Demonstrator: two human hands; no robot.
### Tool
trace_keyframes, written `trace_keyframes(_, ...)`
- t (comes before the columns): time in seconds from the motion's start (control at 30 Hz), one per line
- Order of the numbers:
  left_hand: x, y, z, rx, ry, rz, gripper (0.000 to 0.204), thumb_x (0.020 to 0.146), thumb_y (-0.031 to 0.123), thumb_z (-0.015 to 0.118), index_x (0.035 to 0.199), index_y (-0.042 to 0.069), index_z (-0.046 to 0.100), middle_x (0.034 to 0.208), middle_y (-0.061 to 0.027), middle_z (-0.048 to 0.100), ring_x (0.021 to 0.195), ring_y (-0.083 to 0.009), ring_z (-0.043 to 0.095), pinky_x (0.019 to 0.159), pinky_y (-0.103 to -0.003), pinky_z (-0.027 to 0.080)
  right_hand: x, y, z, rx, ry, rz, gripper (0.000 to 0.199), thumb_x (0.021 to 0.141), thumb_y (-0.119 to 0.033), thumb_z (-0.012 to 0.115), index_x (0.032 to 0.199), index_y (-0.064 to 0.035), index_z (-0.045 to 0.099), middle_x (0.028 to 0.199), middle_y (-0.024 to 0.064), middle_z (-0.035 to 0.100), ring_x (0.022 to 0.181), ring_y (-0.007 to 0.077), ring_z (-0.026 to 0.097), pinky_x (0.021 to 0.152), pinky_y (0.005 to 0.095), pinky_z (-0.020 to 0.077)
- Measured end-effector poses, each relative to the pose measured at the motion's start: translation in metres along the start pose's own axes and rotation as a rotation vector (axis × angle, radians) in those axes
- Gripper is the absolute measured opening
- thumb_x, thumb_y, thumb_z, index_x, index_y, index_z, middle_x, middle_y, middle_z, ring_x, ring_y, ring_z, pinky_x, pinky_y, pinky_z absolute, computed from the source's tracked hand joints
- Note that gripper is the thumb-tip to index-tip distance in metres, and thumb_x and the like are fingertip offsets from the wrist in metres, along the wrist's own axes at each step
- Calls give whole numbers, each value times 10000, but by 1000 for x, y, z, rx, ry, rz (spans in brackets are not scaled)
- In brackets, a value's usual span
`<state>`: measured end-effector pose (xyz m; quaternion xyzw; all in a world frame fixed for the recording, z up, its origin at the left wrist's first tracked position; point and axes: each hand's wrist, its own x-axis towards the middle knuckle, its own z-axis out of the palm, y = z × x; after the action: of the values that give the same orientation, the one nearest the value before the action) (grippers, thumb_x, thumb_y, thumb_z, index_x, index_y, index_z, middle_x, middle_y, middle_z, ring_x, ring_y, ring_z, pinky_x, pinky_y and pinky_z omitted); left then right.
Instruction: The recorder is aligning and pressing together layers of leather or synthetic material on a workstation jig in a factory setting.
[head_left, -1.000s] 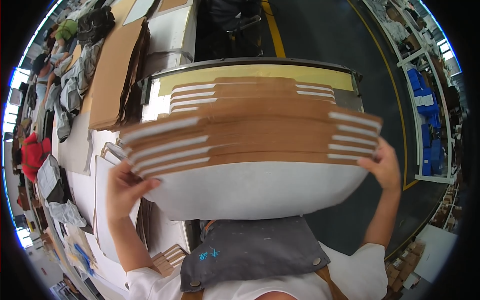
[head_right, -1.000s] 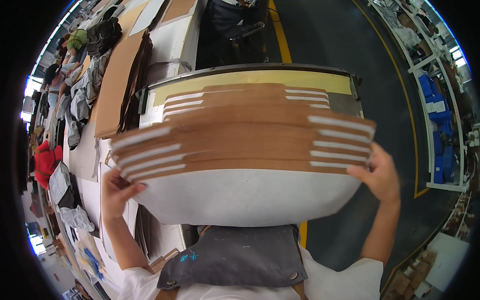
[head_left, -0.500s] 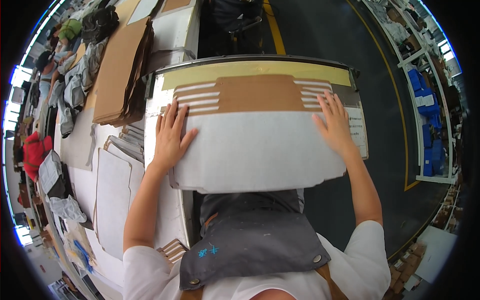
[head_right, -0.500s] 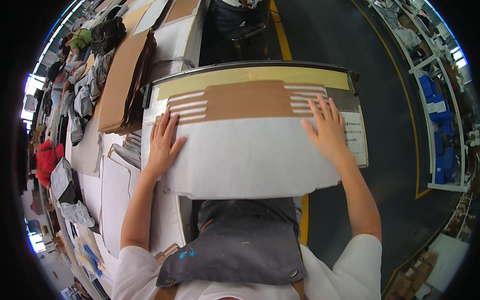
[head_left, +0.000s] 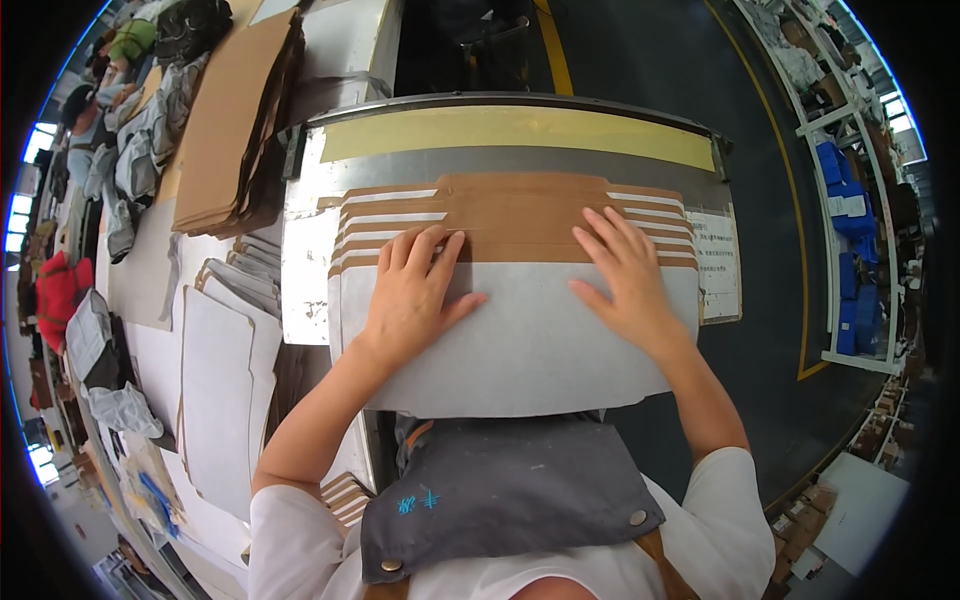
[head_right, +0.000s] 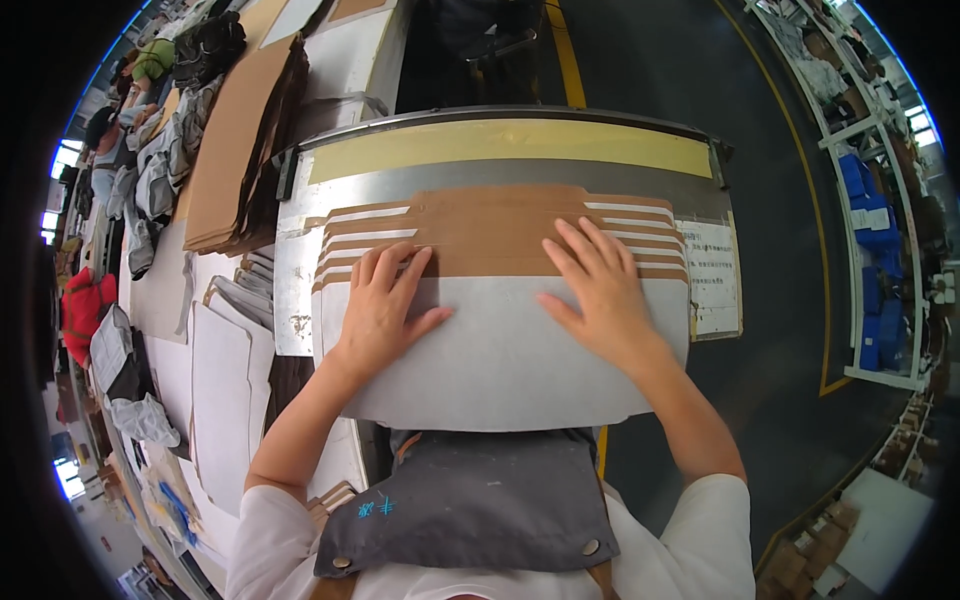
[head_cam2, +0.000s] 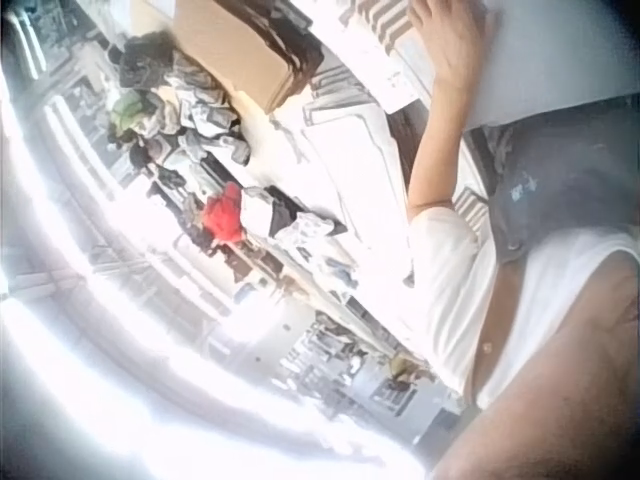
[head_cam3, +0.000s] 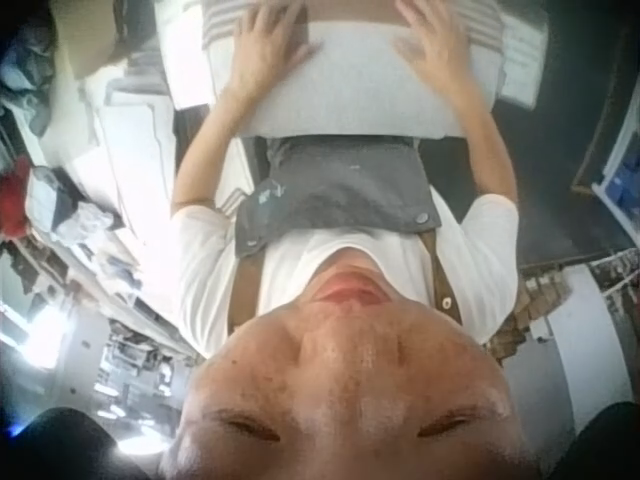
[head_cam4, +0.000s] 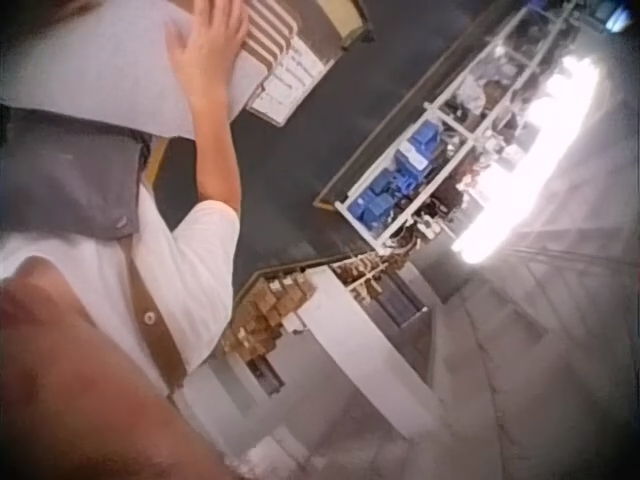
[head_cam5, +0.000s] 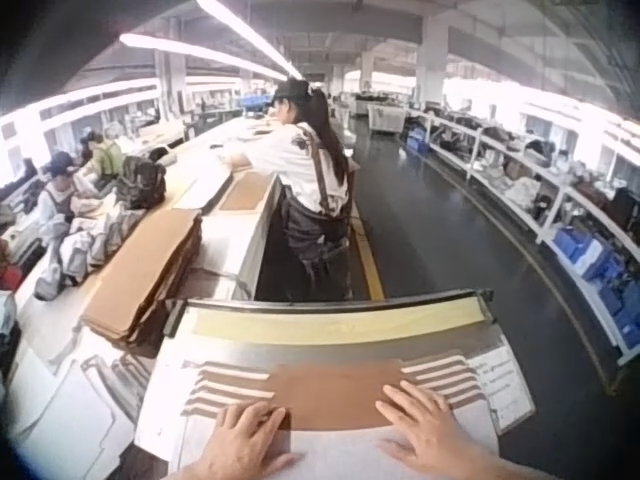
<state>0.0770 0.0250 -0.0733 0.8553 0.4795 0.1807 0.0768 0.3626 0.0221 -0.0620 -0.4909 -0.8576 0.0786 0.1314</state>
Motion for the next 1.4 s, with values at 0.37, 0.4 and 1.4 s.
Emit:
trace_keyframes(0.37,-4,6,-8,-94,-36,-73,706,674,362,804,1227,8,545,1195,-137,485,1094,-335,462,906,-455,392,-304,82,122,143,816,1592,305,1006,-201,461,1201,24,530,1219,162,554,1118,285,536,985,388,421)
trace_keyframes(0.4,-5,6,-10,-90,-54,-82,710,671,366,805,1225,6,545,1193,-139,484,1089,-335,466,903,-457,394,-302,84,130,197,818,1605,309,1005,-207,462,1200,22,532,1214,159,557,1115,284,538,983,388,422)
trace_keyframes(1.4,1,30,-99,-75,343,117,151,722,-61,701,830,22,637,753,-62,614,712,-235,584,780,-335,428,-65,8,-83,75,434,79,415,855,-248,685,1167,2,573,1145,144,622,1057,191,590,930,311,427)
